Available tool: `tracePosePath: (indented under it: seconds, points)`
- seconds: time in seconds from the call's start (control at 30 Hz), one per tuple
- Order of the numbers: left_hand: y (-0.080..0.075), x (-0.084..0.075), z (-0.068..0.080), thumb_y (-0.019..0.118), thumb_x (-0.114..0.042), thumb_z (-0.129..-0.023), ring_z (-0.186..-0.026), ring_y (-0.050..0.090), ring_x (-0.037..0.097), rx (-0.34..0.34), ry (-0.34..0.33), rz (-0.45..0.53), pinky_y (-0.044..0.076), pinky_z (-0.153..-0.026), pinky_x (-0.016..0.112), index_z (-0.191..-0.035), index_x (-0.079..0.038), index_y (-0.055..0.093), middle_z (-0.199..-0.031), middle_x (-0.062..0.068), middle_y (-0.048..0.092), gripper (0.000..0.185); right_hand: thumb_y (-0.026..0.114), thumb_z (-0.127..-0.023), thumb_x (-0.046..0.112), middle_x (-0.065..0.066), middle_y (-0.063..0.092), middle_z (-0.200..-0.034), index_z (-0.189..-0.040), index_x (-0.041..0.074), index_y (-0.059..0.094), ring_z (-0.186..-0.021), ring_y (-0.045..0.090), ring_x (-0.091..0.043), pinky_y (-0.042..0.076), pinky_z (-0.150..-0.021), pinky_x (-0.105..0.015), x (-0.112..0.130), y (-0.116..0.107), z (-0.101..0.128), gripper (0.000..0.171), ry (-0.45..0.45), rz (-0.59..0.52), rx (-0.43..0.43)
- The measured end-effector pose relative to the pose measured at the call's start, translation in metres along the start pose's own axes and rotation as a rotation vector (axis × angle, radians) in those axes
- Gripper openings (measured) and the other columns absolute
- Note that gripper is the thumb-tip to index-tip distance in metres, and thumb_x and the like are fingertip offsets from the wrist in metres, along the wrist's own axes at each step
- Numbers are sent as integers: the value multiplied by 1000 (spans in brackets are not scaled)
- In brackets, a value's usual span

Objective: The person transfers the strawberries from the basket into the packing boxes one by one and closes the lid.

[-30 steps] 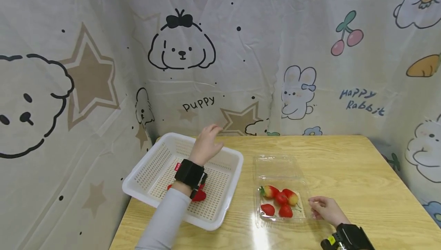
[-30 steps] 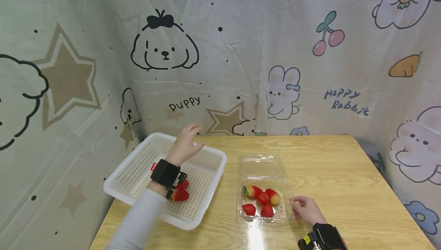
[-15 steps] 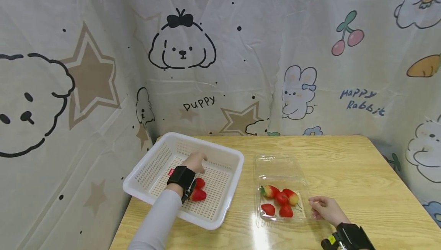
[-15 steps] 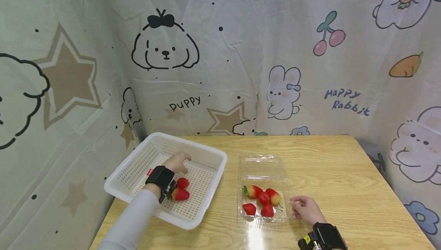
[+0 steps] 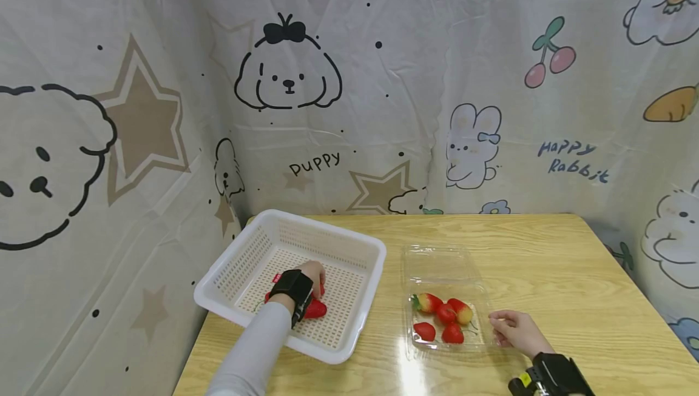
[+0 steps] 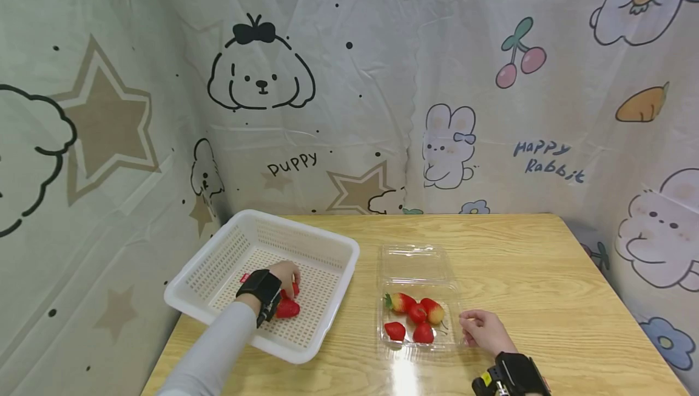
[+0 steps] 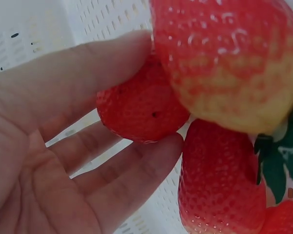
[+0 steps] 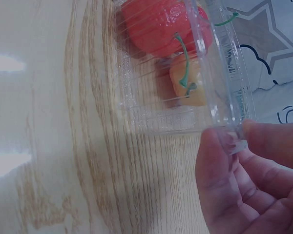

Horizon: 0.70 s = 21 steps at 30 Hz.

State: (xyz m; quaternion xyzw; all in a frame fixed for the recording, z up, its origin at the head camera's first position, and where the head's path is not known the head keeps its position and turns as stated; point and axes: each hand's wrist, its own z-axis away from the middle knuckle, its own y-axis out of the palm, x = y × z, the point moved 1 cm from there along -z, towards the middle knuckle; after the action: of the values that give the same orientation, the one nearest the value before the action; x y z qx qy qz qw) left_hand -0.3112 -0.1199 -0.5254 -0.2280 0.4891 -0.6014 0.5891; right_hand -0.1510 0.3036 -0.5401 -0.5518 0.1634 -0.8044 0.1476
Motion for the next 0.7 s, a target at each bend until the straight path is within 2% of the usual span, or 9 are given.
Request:
tracePosePath:
  seconds: [0.1,0.27,0.43,0.57,0.7]
  points:
    - [-4,-6,11,80,-2,-62,-67,47,15,-7,25,3,41,-58,26,-76,-7,62,-73,0,55,23,51,-91,7,-8,59,-76,-111,-18,49,-66,56,-17,52,-59,-31,0,0,0,32,-4,-1,4]
    - [-2,-3,6,81,-3,-62,-68,46,15,-2,38,-8,41,-57,26,-74,-9,61,-75,1,54,24,50,-92,6,-8,59,-76,-111,-18,49,-65,56,-17,52,-59,-31,0,0,1,31,-5,3,3]
    - [-5,-6,9,81,-3,-62,-68,46,14,-5,47,-25,40,-57,26,-75,-8,62,-76,1,54,24,51,-92,7,-8,59,-75,-111,-18,49,-65,56,-17,52,-59,-30,1,0,1,31,0,2,0]
    - [-16,-13,15,78,1,-63,-69,46,15,-23,58,16,40,-56,25,-82,-5,63,-79,2,55,25,50,-92,6,-8,59,-75,-111,-18,49,-65,56,-17,52,-59,-31,0,0,1,31,4,-10,7]
    - [-32,-24,19,74,3,-66,-67,47,16,-98,101,82,39,-55,24,-91,-2,61,-81,6,56,28,50,-92,7,-8,59,-76,-112,-18,49,-66,56,-17,52,-59,-31,0,0,1,32,2,-9,12]
